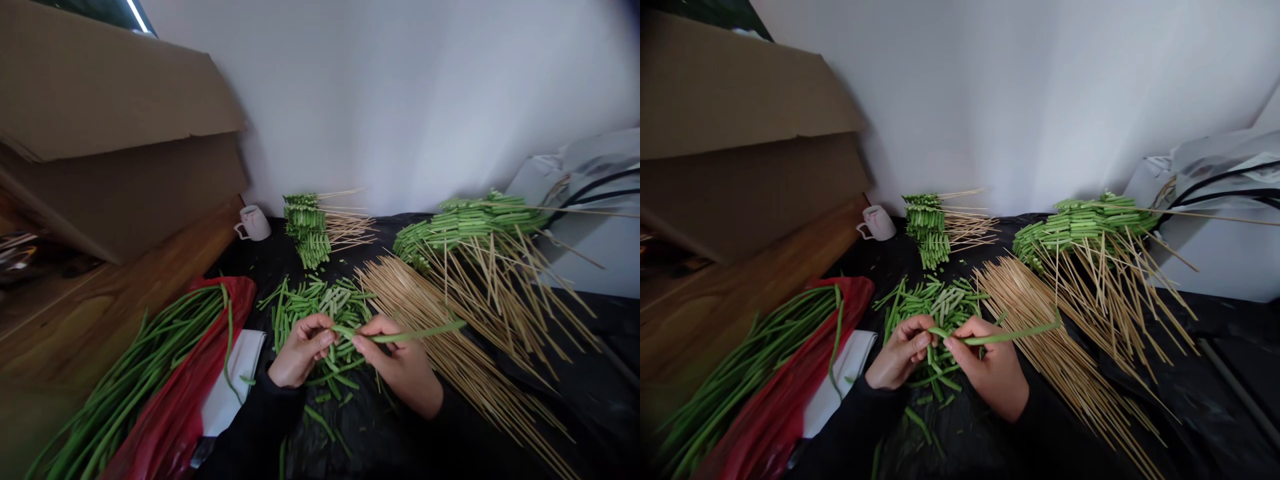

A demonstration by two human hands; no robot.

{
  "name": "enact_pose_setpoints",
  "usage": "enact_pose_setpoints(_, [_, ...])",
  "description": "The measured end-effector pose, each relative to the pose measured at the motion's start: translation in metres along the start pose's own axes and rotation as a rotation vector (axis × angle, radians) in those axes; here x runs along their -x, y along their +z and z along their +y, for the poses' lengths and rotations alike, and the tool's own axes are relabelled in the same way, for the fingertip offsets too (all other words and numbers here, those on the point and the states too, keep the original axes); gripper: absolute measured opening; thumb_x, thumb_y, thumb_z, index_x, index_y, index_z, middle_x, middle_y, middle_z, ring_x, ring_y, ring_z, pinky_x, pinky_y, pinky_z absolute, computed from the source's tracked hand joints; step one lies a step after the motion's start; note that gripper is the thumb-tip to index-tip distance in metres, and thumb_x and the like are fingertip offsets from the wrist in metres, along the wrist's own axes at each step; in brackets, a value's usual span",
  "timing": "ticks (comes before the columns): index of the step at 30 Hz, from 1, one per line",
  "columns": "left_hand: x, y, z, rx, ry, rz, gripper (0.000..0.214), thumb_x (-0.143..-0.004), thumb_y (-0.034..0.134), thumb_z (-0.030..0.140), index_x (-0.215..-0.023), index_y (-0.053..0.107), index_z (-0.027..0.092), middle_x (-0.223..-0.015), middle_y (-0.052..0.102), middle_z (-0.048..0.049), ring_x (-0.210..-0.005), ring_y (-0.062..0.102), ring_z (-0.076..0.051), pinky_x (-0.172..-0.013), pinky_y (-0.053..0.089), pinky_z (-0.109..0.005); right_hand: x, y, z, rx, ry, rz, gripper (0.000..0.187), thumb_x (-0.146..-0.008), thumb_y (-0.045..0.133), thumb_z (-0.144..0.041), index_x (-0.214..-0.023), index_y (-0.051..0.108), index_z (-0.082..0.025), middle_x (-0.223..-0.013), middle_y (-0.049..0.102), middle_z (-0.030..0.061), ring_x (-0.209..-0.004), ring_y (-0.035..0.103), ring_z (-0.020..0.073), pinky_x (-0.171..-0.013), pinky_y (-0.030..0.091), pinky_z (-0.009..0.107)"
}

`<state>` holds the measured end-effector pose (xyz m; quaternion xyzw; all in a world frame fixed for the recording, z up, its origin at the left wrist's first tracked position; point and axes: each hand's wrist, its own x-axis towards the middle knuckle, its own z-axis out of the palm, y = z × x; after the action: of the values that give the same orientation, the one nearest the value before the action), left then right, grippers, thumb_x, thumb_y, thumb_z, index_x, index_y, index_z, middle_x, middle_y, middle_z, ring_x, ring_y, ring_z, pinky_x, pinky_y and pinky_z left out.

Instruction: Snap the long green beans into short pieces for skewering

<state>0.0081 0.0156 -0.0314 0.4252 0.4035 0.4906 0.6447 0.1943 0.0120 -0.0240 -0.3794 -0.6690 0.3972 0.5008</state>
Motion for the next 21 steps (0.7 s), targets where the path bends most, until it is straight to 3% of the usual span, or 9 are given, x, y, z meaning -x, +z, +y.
enact_pose_setpoints(8, [-0.003,0.003,-0.001,0.128,-0.015,0.072,0.035,-0.061,0.086,0.037,-0.075,0.064,0.013,-0.049,0.049,0.0063,-0.039,0.035,-0.001,-0.038,0.019,-0.013,0.012,0.022,0.002,0.180,-0.174,0.017,0.013,-0.085,0.060,-0.021,-0.072,0.059,-0.018,-0.062,0.058,-0.0013,-0.055,0.052,0.0099,-0.053,0.038,0.021])
enact_pose_setpoints(14, [-0.003,0.007,-0.002,0.147,0.075,0.160,0.029,-0.066,0.084,0.034,-0.074,0.065,0.013,-0.062,0.060,0.0016,-0.046,0.038,-0.002,-0.044,0.027,-0.014,0.002,0.010,0.004,0.151,-0.042,0.050,0.012,-0.083,0.063,-0.026,-0.073,0.061,-0.019,-0.064,0.063,-0.0010,-0.056,0.057,0.0109,-0.054,0.042,0.021])
enact_pose_setpoints(17, [-0.003,0.008,-0.006,0.171,0.106,0.159,0.026,-0.068,0.082,0.032,-0.077,0.066,0.014,-0.063,0.059,0.0009,-0.057,0.048,-0.006,-0.054,0.036,-0.015,-0.001,0.007,0.002,0.119,-0.003,0.031,0.013,-0.083,0.062,-0.028,-0.073,0.062,-0.019,-0.062,0.063,-0.0011,-0.055,0.056,0.0112,-0.053,0.042,0.021])
enact_pose_setpoints(21, [-0.008,-0.001,-0.002,0.275,0.181,0.211,0.024,-0.073,0.078,0.032,-0.077,0.063,0.014,-0.070,0.055,0.0012,-0.062,0.048,-0.007,-0.059,0.039,-0.017,0.001,0.007,0.000,0.118,0.002,0.015,0.014,-0.081,0.062,-0.027,-0.070,0.062,-0.019,-0.060,0.062,-0.0014,-0.053,0.054,0.0110,-0.051,0.040,0.021])
